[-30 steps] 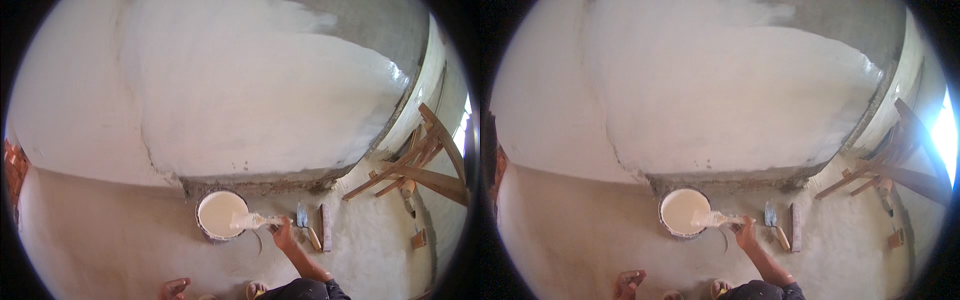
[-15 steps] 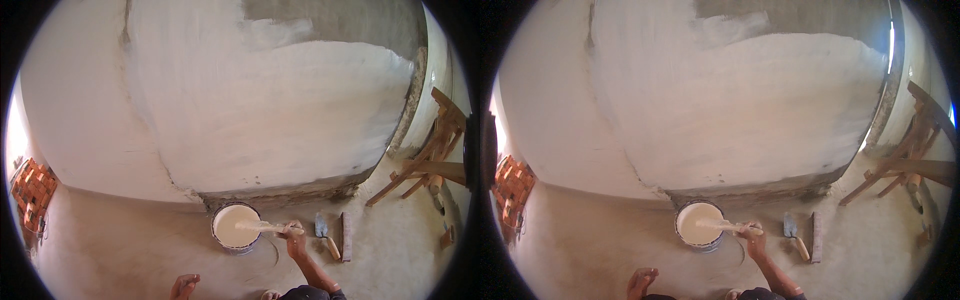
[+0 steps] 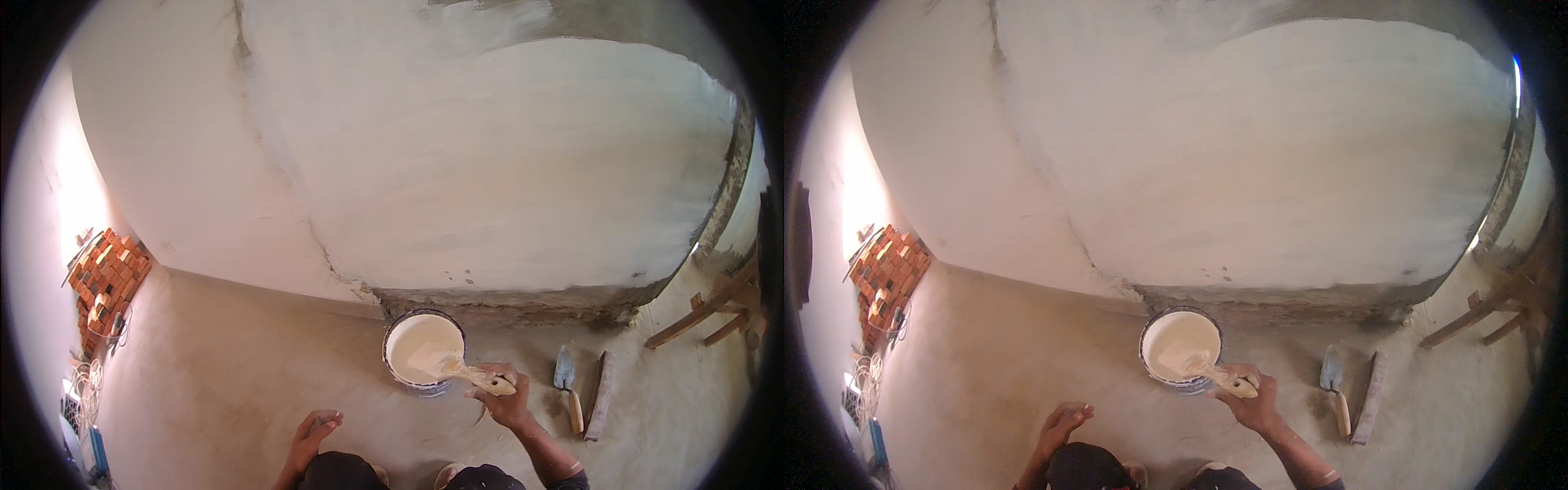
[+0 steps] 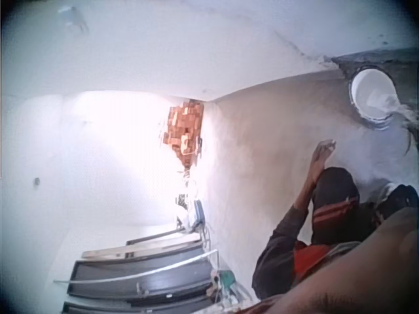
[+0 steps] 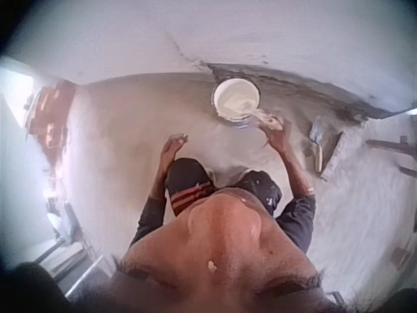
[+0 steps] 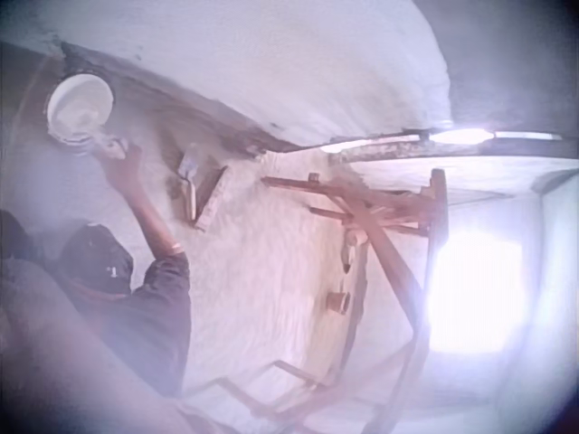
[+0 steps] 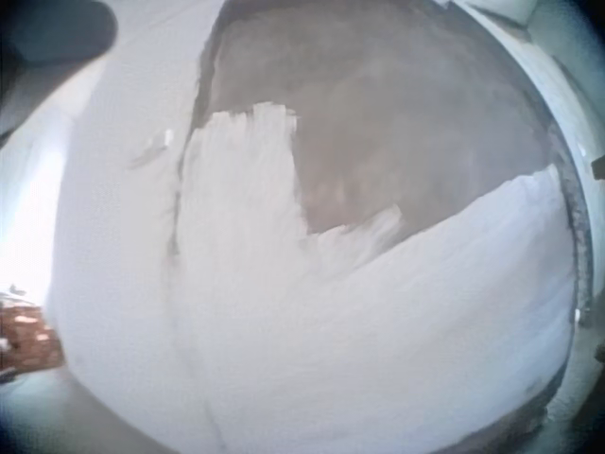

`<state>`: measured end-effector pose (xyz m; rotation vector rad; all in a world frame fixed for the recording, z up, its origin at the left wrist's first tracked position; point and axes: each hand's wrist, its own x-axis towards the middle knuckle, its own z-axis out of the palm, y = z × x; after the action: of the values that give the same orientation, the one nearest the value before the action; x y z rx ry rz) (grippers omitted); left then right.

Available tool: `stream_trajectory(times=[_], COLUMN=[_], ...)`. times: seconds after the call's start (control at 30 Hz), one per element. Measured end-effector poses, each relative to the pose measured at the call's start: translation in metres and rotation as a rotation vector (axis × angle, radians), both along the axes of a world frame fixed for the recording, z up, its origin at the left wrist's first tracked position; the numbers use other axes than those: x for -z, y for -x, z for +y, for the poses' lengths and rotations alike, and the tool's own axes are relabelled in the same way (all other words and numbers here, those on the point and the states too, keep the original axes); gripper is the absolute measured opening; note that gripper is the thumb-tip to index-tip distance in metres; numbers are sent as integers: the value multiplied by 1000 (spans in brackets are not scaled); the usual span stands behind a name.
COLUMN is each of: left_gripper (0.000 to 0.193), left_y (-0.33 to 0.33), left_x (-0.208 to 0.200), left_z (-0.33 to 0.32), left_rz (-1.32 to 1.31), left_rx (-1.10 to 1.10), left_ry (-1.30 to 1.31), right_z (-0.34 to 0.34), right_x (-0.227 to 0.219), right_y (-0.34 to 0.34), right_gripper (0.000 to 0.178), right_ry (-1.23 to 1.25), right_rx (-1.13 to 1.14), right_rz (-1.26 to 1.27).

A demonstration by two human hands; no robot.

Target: The person paints a curved interior wall with white paint using a brush. They repeatedly dip the brush into a bucket of paint and apply it to the wall surface in broad strokes, gradually covering the grey concrete.

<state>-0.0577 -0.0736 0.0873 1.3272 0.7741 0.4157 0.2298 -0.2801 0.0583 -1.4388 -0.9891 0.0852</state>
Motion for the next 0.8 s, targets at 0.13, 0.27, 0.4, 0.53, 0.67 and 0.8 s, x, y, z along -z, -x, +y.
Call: stream_trajectory(times=[0.13,0.27,0.4,0.53,0.67,0.8], left_gripper=[32,32,34,48,45,44], left_y=[-2,-11,-35,-82,-157,-220], left_x=[9,32,27,-33,-177,-314], left_z=[9,32,83,169,241,300], left_rz=[-10,76,168,294,50,-365], left_rx=[31,59,106,-29,-278,-696], left_ry=[22,-150,-381,-720,-1221,-1491], right_z=[-2,-16,-19,-14,-16,-17], right_x=[-35,-57,-106,-211,-308,-349], right_y=[-20,-46,-82,-117,-126,-149], right_gripper=[42,45,36,32,32,30], right_ry=[-34,40,-356,-720,-812,-847], right_rx=[-133,33,378,300,615,736], right_rz=[-286,-534,-524,-377,-472,-368])
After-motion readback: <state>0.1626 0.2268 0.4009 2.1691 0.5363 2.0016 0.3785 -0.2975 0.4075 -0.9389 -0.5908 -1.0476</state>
